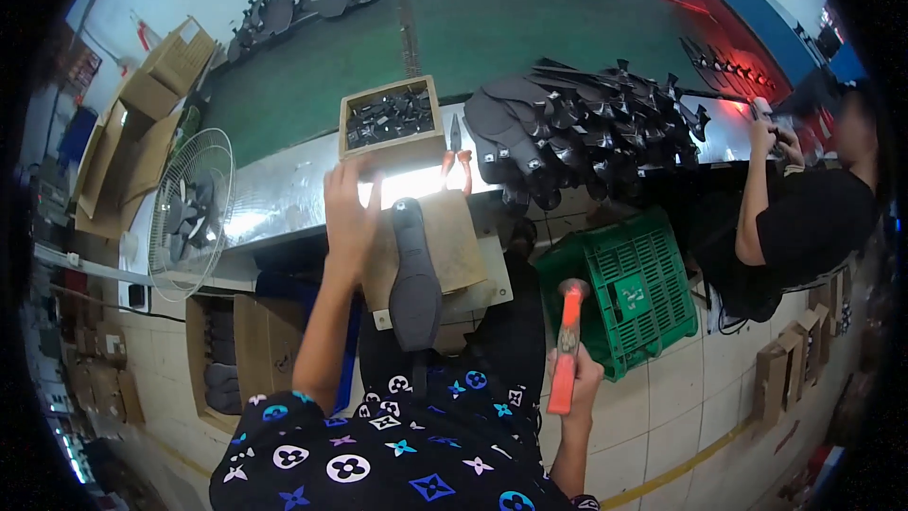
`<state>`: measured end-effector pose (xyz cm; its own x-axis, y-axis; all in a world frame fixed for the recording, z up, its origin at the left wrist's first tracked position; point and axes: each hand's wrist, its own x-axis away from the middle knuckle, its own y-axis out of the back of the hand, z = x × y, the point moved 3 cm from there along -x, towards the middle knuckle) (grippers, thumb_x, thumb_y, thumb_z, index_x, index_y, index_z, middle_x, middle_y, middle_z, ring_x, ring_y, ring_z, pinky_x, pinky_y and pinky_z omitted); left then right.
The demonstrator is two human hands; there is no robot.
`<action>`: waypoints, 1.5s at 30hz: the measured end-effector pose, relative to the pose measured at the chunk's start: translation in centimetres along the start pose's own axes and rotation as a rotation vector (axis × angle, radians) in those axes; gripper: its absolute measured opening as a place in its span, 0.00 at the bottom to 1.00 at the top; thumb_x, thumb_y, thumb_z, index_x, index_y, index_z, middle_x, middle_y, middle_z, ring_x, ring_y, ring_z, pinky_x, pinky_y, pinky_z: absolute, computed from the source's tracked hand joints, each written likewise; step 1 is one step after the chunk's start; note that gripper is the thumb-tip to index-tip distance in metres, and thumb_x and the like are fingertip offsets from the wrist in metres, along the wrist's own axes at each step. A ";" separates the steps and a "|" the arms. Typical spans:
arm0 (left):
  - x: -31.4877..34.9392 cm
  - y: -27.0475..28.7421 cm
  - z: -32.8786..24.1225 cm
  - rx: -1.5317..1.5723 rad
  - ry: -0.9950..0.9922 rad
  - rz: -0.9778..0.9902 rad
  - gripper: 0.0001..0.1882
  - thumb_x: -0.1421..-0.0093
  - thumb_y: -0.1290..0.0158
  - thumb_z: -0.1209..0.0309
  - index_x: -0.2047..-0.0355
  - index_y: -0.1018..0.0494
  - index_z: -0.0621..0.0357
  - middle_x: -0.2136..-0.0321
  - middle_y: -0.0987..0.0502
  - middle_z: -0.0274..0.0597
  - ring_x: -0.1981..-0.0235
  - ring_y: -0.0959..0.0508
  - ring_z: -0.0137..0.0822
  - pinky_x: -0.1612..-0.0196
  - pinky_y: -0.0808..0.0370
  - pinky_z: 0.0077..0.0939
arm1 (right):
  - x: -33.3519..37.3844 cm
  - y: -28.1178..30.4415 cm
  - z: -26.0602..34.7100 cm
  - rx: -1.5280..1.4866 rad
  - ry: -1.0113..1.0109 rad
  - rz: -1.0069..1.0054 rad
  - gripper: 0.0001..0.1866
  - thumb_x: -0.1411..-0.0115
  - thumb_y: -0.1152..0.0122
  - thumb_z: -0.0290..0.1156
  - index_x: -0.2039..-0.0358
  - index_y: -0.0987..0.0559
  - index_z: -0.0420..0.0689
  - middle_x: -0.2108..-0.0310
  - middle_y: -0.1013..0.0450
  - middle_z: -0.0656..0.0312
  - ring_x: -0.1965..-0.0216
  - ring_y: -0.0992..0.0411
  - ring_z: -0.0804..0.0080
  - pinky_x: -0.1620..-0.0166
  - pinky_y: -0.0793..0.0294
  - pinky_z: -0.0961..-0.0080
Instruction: The person is assembling and hammering shoe components at a workshop workstation.
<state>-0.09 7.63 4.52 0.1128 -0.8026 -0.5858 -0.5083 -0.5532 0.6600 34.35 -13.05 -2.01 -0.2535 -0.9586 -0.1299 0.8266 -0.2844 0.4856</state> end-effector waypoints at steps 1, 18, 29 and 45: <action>-2.6 -0.6 0.5 0.060 -0.075 -0.061 0.11 0.41 0.44 0.73 0.59 0.25 0.62 0.62 0.23 0.48 0.59 0.25 0.50 0.54 0.28 0.41 | 0.2 -1.0 0.0 -0.104 0.004 0.012 0.11 0.34 0.42 0.34 0.72 0.26 0.43 0.85 0.39 0.73 0.85 0.42 0.86 0.81 0.46 0.83; -10.7 -2.1 8.1 -0.206 -0.239 -0.103 0.12 0.47 0.35 0.69 0.60 0.15 0.50 0.65 0.15 0.38 0.67 0.17 0.35 0.59 0.22 0.28 | -6.8 -7.2 9.5 -0.448 0.370 0.098 0.09 0.41 0.33 0.28 0.72 0.20 0.36 0.84 0.29 0.64 0.84 0.33 0.82 0.78 0.35 0.82; -6.7 5.0 -1.2 0.730 -0.043 -0.111 0.06 0.49 0.39 0.86 0.70 0.20 0.65 0.66 0.17 0.44 0.66 0.19 0.31 0.60 0.23 0.21 | -9.3 -6.4 17.7 -0.834 0.222 0.282 0.12 0.35 0.39 0.33 0.61 0.20 0.35 0.78 0.23 0.58 0.87 0.39 0.89 0.84 0.44 0.89; 4.3 12.8 -10.7 0.603 -0.341 -0.071 0.18 0.52 0.34 0.79 0.58 0.19 0.59 0.58 0.20 0.39 0.58 0.21 0.40 0.61 0.25 0.29 | -7.8 -7.3 22.2 -1.084 0.177 0.573 0.07 0.38 0.37 0.21 0.60 0.22 0.33 0.57 0.21 0.45 0.53 0.23 0.64 0.48 0.23 0.69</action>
<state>2.99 -5.32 15.48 -0.0615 -0.5995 -0.7980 -0.9063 -0.3015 0.2963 19.14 -3.16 14.66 0.2833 -0.9139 -0.2909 0.8062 0.3912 -0.4438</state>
